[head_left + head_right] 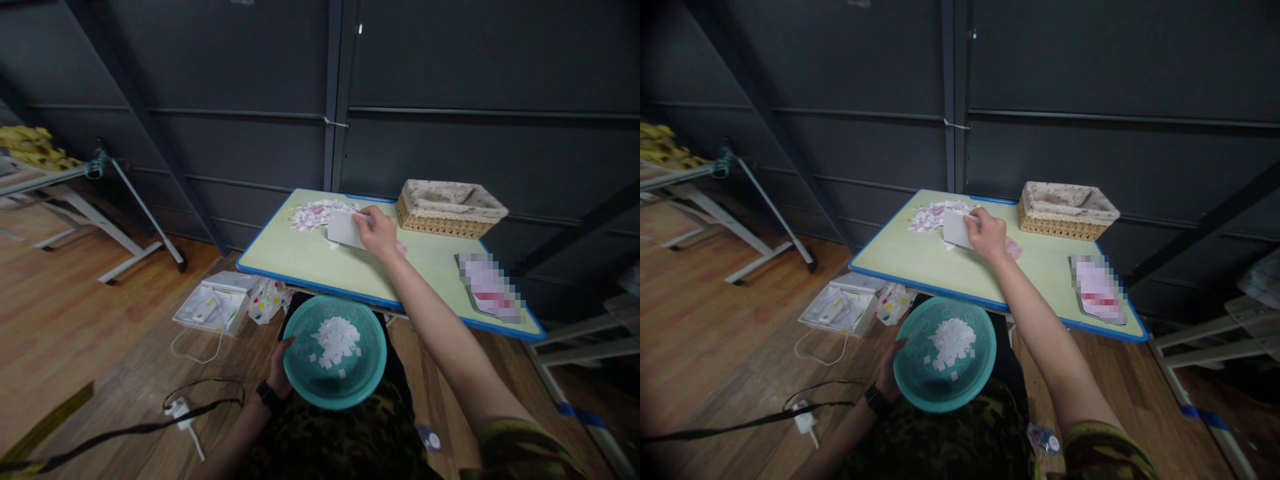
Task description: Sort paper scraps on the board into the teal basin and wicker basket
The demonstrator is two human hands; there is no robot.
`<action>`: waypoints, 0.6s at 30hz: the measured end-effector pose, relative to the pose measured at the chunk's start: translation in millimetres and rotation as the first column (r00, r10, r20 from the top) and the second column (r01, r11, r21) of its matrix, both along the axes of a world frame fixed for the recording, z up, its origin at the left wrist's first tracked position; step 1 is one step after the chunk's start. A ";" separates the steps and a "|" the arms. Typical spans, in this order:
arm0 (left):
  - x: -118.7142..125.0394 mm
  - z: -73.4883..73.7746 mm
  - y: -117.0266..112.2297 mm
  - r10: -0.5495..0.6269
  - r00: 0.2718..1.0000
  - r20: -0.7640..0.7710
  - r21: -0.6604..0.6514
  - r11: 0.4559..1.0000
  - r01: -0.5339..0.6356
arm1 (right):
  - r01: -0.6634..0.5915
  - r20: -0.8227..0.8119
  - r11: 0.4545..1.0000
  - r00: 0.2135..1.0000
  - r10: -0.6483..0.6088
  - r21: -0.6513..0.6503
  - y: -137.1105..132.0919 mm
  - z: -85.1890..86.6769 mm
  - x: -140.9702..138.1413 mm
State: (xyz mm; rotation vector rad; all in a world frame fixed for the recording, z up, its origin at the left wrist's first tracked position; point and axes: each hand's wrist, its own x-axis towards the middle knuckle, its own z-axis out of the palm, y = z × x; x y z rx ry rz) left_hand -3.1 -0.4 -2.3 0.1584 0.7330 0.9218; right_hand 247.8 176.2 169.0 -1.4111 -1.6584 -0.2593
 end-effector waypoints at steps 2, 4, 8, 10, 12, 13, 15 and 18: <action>-0.7 -2.8 -0.1 0.022 1.000 -0.016 -0.002 1.000 -0.022 | 0.014 0.005 1.000 1.000 -0.014 0.006 0.2 0.3 1.3; -1.2 -4.7 0.0 0.033 0.999 -0.028 -0.002 0.999 -0.033 | 0.029 0.021 1.000 0.999 -0.029 0.000 1.1 0.0 2.8; -1.1 -5.4 -0.1 0.041 0.998 -0.039 -0.001 0.999 -0.041 | 0.062 0.069 0.998 0.996 -0.060 -0.030 3.7 -1.6 5.0; -0.8 -4.8 -0.1 0.043 0.998 -0.039 0.002 0.999 -0.043 | 0.086 0.081 0.996 0.993 -0.083 -0.036 4.4 -2.0 5.7; -0.3 -3.9 0.0 0.041 0.998 -0.038 0.003 0.999 -0.041 | 0.111 0.080 0.993 0.991 -0.108 -0.033 4.3 -1.7 6.1; 0.0 -3.2 0.1 0.038 0.999 -0.036 0.002 0.999 -0.038 | 0.117 0.074 0.993 0.991 -0.115 -0.029 3.9 -1.3 6.0; 0.6 -1.6 0.1 0.029 0.999 -0.030 0.000 1.000 -0.029 | 0.103 0.053 0.994 0.993 -0.101 -0.021 2.9 -0.3 5.4; 1.6 2.0 -0.2 0.015 1.000 -0.016 0.001 1.000 -0.015 | 0.046 0.021 0.999 0.999 -0.045 -0.017 1.6 0.7 3.6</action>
